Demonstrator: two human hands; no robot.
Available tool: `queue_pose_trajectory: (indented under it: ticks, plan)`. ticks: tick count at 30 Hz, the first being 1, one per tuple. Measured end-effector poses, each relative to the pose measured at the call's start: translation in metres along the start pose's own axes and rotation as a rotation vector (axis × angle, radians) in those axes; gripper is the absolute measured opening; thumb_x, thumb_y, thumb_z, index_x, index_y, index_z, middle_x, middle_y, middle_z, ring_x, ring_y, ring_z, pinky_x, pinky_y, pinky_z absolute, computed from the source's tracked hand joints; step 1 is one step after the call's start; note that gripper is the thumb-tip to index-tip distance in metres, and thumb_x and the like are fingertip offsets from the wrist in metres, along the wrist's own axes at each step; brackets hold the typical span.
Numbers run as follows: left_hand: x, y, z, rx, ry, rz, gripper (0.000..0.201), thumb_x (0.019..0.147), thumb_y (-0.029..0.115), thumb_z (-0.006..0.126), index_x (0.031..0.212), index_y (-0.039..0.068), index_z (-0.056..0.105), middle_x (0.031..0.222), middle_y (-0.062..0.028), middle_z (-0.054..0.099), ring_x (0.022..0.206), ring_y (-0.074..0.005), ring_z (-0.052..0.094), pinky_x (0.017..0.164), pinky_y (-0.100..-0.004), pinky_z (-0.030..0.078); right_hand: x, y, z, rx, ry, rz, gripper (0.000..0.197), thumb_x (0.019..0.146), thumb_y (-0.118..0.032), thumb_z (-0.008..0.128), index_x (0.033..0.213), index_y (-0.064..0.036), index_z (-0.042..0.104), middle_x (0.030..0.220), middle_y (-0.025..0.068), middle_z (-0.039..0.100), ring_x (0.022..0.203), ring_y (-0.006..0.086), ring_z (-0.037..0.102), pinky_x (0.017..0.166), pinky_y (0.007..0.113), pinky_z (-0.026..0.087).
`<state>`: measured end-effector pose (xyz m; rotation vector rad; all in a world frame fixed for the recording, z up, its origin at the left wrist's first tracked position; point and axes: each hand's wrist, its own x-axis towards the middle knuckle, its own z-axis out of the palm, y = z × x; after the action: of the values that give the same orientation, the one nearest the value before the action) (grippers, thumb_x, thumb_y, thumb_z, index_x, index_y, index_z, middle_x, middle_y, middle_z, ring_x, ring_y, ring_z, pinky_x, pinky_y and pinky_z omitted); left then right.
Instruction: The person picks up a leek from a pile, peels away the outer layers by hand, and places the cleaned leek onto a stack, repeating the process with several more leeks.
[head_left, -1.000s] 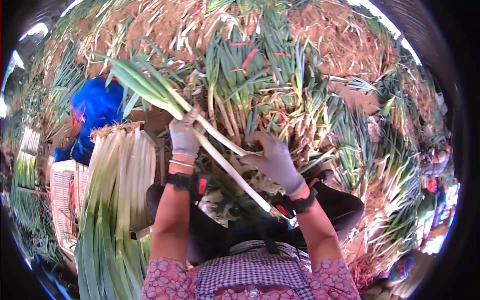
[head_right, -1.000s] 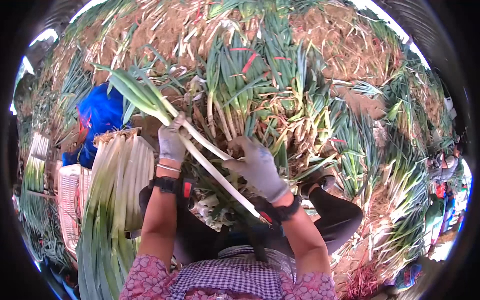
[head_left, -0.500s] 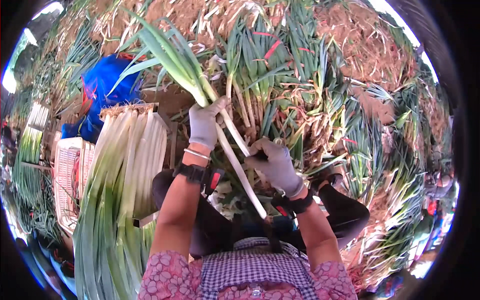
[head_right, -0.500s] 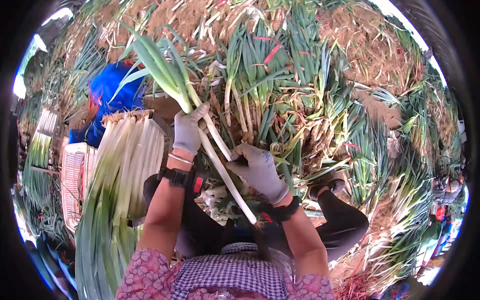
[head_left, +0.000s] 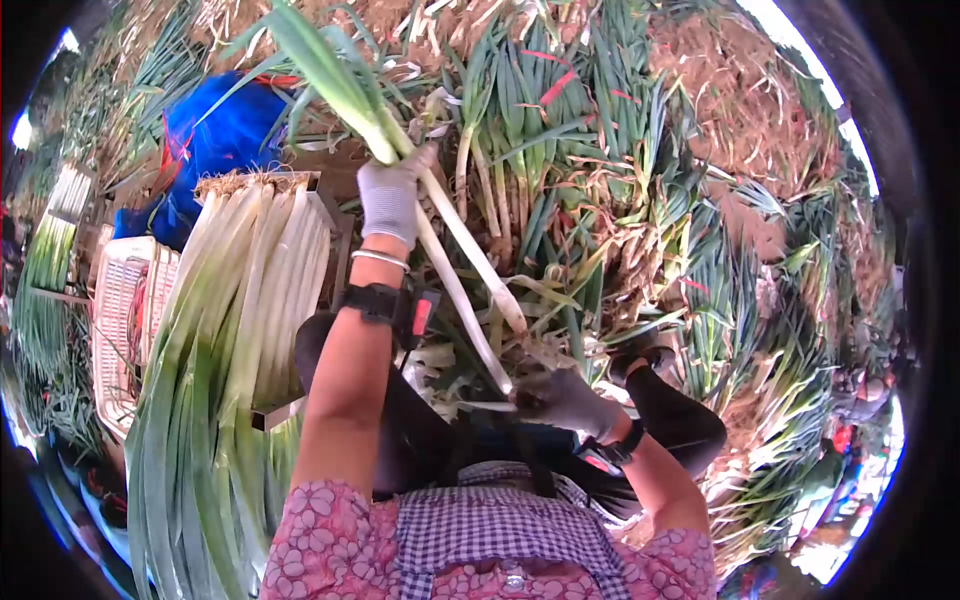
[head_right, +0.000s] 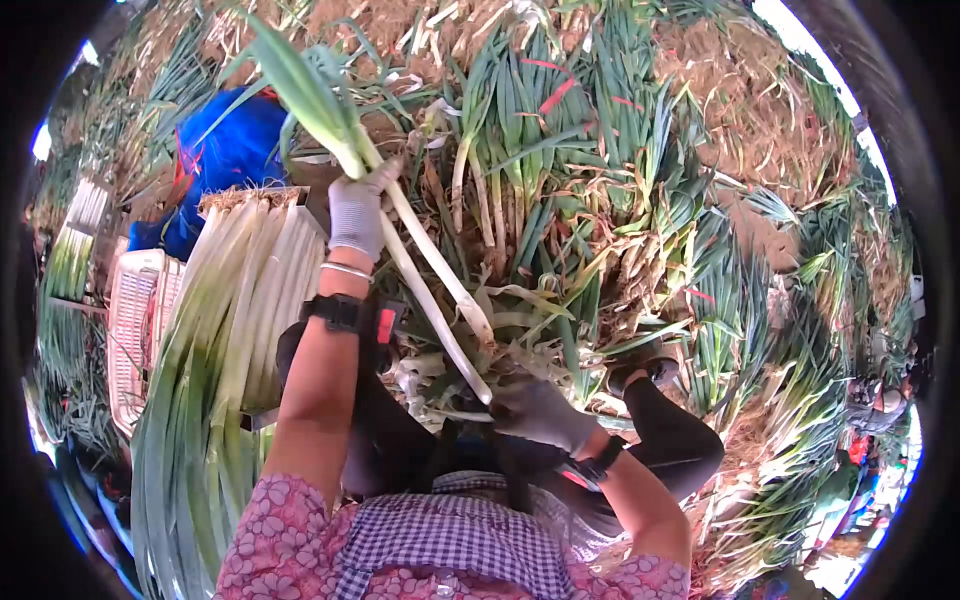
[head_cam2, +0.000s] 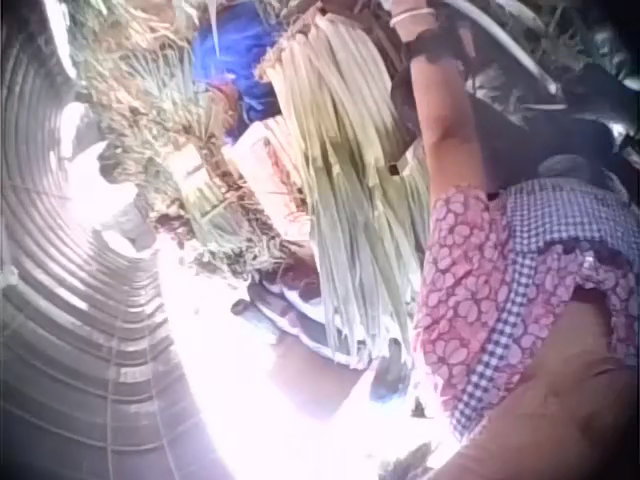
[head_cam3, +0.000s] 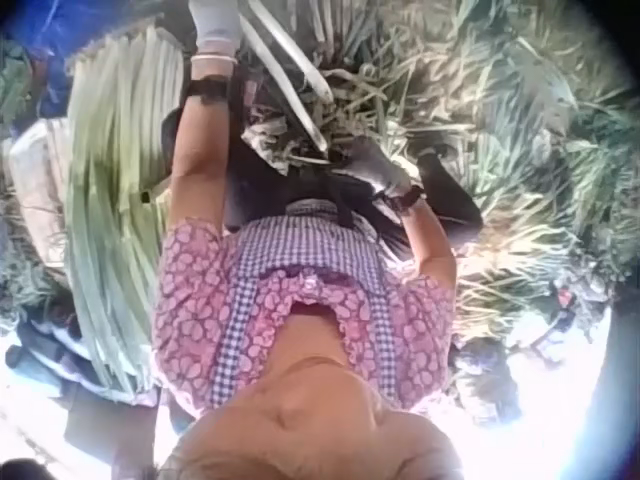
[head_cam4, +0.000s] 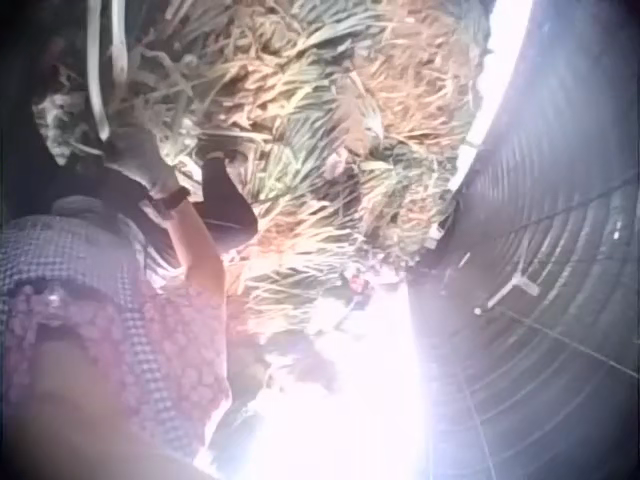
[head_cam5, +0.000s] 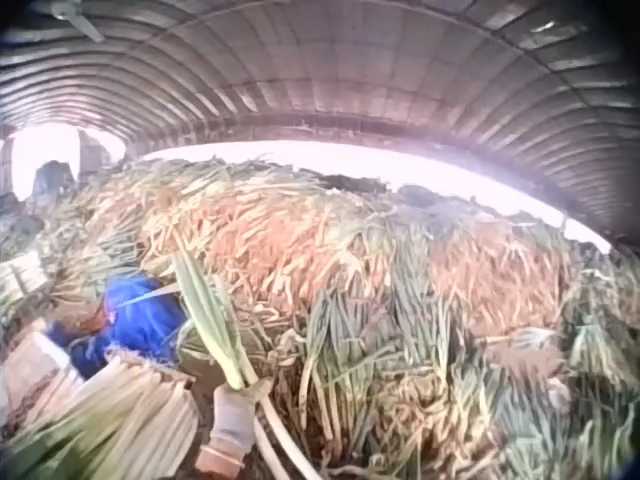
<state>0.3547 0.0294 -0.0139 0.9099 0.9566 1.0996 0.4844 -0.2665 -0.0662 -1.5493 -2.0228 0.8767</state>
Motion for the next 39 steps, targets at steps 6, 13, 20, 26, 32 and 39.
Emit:
queue_pose_trajectory:
  ticks: [6, 13, 20, 26, 32, 39]
  plan:
    - [0.004, -0.002, -0.027, -0.047, 0.063, 0.047, 0.013, 0.082, 0.011, 0.071, 0.082, 0.000, 0.065, 0.067, 0.0013, 0.055, 0.052, -0.0079, 0.047, 0.046, -0.0237, 0.037, 0.044, -0.053, -0.054, -0.155, 0.597, 0.165, 0.043, 0.072, -0.013, 0.077, 0.113, -0.0107, 0.061, 0.081, 0.0094, 0.062, 0.062, 0.0194, 0.063, 0.069, 0.033, 0.052]
    - [-0.019, 0.003, -0.023, -0.161, -0.092, -0.014, 0.018, 0.086, 0.020, 0.068, 0.083, 0.003, 0.061, 0.063, 0.0003, 0.051, 0.051, -0.0117, 0.050, 0.048, -0.0256, 0.043, 0.081, -0.050, -0.044, 0.366, 0.615, 0.296, 0.032, 0.076, -0.010, 0.072, 0.104, -0.0023, 0.061, 0.085, 0.0073, 0.063, 0.083, 0.0140, 0.060, 0.075, 0.029, 0.049]
    - [-0.027, -0.005, -0.019, -0.254, -0.240, -0.134, 0.015, 0.087, 0.014, 0.064, 0.091, -0.001, 0.062, 0.068, 0.0001, 0.053, 0.054, -0.0092, 0.045, 0.051, -0.0251, 0.040, 0.085, -0.046, -0.046, 0.568, 0.423, 0.354, 0.019, 0.075, -0.003, 0.071, 0.091, 0.0001, 0.061, 0.080, 0.0029, 0.062, 0.074, 0.0059, 0.056, 0.067, 0.023, 0.046]
    - [-0.029, -0.007, -0.012, -0.146, -0.283, -0.094, 0.014, 0.086, 0.012, 0.065, 0.079, 0.000, 0.062, 0.059, -0.0024, 0.053, 0.048, -0.0120, 0.048, 0.045, -0.0261, 0.039, 0.080, -0.038, -0.037, 0.540, 0.545, 0.091, 0.013, 0.073, 0.003, 0.069, 0.079, -0.0006, 0.058, 0.070, 0.0024, 0.054, 0.062, 0.0062, 0.050, 0.056, 0.021, 0.039]
    - [-0.018, -0.009, -0.018, -0.007, -0.141, -0.061, 0.016, 0.088, 0.014, 0.065, 0.080, 0.001, 0.061, 0.056, -0.0015, 0.049, 0.044, -0.0143, 0.048, 0.043, -0.0285, 0.041, 0.046, -0.054, -0.048, 1.177, 0.520, -0.125, 0.016, 0.067, 0.004, 0.070, 0.069, -0.0024, 0.055, 0.067, 0.0047, 0.056, 0.058, 0.0141, 0.051, 0.056, 0.029, 0.043]
    - [-0.007, -0.017, -0.025, -0.243, -0.124, -0.111, 0.016, 0.090, 0.012, 0.061, 0.094, -0.004, 0.063, 0.064, -0.0022, 0.050, 0.053, -0.0121, 0.046, 0.049, -0.0275, 0.040, 0.032, -0.066, -0.087, 0.391, 0.641, 0.219, 0.026, 0.073, -0.008, 0.073, 0.097, 0.0000, 0.065, 0.086, 0.0096, 0.065, 0.064, 0.0178, 0.062, 0.060, 0.031, 0.050]
